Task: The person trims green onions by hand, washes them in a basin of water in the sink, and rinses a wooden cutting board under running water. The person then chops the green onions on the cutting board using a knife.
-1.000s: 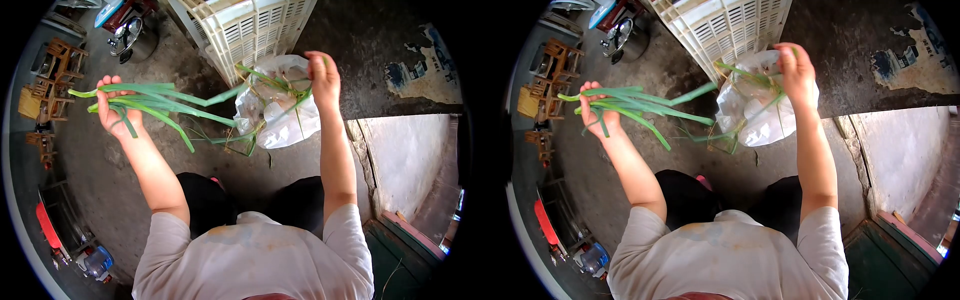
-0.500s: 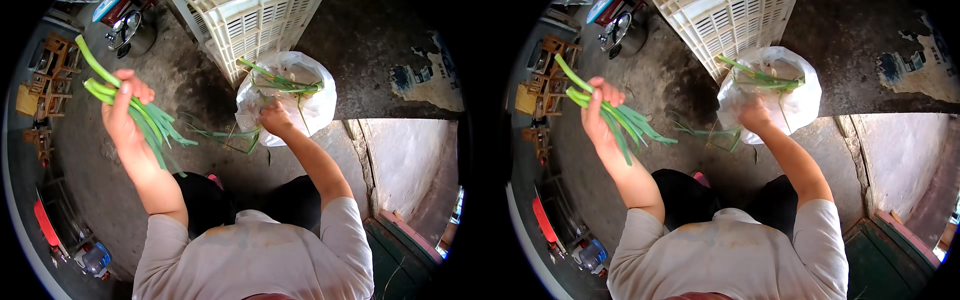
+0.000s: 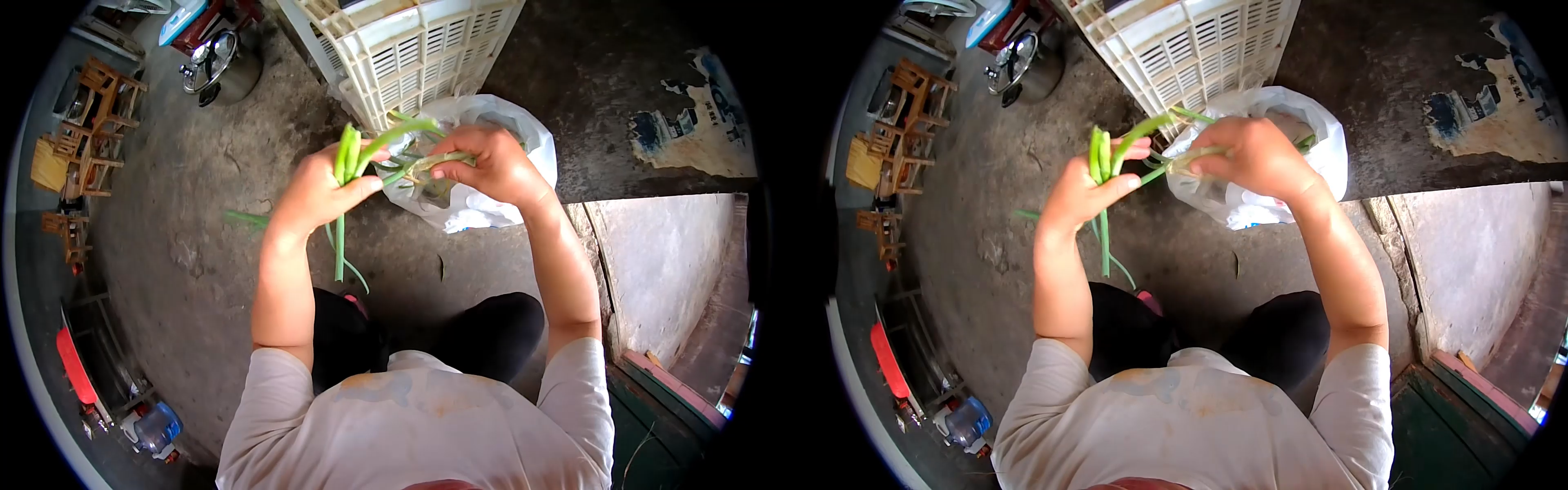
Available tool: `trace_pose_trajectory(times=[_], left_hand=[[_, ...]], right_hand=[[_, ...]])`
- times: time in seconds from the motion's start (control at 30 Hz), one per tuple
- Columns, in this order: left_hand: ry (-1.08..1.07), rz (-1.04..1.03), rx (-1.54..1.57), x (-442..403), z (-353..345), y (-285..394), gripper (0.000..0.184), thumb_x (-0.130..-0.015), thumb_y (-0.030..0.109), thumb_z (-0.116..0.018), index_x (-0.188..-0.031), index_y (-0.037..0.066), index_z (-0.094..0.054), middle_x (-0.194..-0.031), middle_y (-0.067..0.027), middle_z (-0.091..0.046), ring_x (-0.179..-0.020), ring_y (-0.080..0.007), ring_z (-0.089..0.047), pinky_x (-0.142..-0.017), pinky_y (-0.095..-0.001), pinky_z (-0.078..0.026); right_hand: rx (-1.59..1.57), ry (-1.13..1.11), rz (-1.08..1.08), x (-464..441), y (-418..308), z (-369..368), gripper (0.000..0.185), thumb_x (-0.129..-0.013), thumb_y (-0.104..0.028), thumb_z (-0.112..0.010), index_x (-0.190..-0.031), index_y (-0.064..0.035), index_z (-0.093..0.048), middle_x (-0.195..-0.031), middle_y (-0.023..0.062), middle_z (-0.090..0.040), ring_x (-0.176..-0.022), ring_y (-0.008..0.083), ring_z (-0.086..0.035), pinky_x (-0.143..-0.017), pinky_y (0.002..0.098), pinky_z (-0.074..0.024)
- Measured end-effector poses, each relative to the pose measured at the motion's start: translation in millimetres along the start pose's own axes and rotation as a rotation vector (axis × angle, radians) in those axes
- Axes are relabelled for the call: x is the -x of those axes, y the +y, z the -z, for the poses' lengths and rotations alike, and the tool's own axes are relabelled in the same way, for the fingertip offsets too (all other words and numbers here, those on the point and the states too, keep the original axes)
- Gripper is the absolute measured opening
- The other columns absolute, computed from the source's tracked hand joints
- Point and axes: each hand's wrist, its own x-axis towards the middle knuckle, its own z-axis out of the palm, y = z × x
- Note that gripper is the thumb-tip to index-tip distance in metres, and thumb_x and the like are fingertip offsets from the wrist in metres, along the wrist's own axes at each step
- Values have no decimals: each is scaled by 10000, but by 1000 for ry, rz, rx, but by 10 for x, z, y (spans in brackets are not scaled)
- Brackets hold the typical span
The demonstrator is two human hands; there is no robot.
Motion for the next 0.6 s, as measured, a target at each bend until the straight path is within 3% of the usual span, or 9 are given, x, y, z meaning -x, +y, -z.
trace_pose_trajectory(times=[0.07, 0.1, 0.17, 0.27, 0.33, 0.4, 0.43, 0.6], left_hand=[[-85, 14, 62, 5, -30, 50, 484, -751, 30, -627, -1200, -35, -461, -1163, -131, -550, -1106, -211, -501, -922, -327, -398], [-88, 8, 58, -10, -46, 46, 484, -751, 30, -627, -1200, -35, -461, -1163, -131, -550, -1106, -211, -501, -922, -327, -398], [-65, -83, 25, -37, -83, -2, 535, -752, 38, -629, -1239, -33, -420, -1192, -115, -526, -1127, -204, -483, -927, -321, -389], [-107, -61, 24, -54, -130, -8, 531, -755, 34, -618, -1245, -25, -423, -1210, -106, -509, -1123, -190, -478, -922, -302, -386], [-140, -57, 14, -49, -160, -13, 491, -764, 37, -607, -1226, -20, -451, -1185, -96, -529, -1079, -162, -494, -897, -285, -394], [-212, 113, 108, -47, -199, -24, 441, -769, 49, -608, -1190, -16, -494, -1128, -62, -563, -1009, -123, -504, -858, -264, -404], [-180, 100, 70, -43, -219, -66, 380, -771, 67, -613, -1131, -25, -533, -1029, -45, -594, -905, -95, -516, -792, -252, -422], [-52, 89, 152, -51, -300, -1, 265, -770, 66, -600, -1002, -54, -562, -882, -69, -609, -763, -94, -543, -693, -248, -450]], right_hand=[[-240, 18, -166, 11, -50, 50, 216, -707, -153, -721, -880, -40, -657, -743, 79, -640, -667, 151, -588, -650, 268, -463], [-356, 56, -194, 30, -37, 32, 194, -731, -158, -716, -865, -31, -658, -704, 46, -635, -649, 96, -561, -637, 237, -452], [-469, 66, -236, 71, -65, 55, 167, -750, -156, -699, -857, -34, -660, -712, 31, -633, -661, 83, -559, -635, 229, -449], [-654, 77, -263, 89, -45, 58, 127, -790, -153, -657, -849, -40, -660, -719, 1, -623, -674, 61, -547, -635, 215, -440], [-722, 85, -246, 96, -3, 29, 118, -811, -151, -632, -848, -42, -657, -717, -12, -614, -675, 51, -538, -637, 209, -436], [-771, 134, -207, 84, 44, -7, 122, -835, -148, -590, -869, -45, -647, -726, -16, -601, -682, 48, -524, -647, 208, -432], [-769, 138, -204, 76, 68, -25, 122, -835, -148, -590, -869, -45, -647, -726, -16, -601, -682, 48, -524, -647, 208, -432], [-735, 370, -250, 42, 71, 13, 137, -850, -168, -586, -891, -48, -636, -758, -16, -592, -696, 54, -515, -643, 205, -424]])
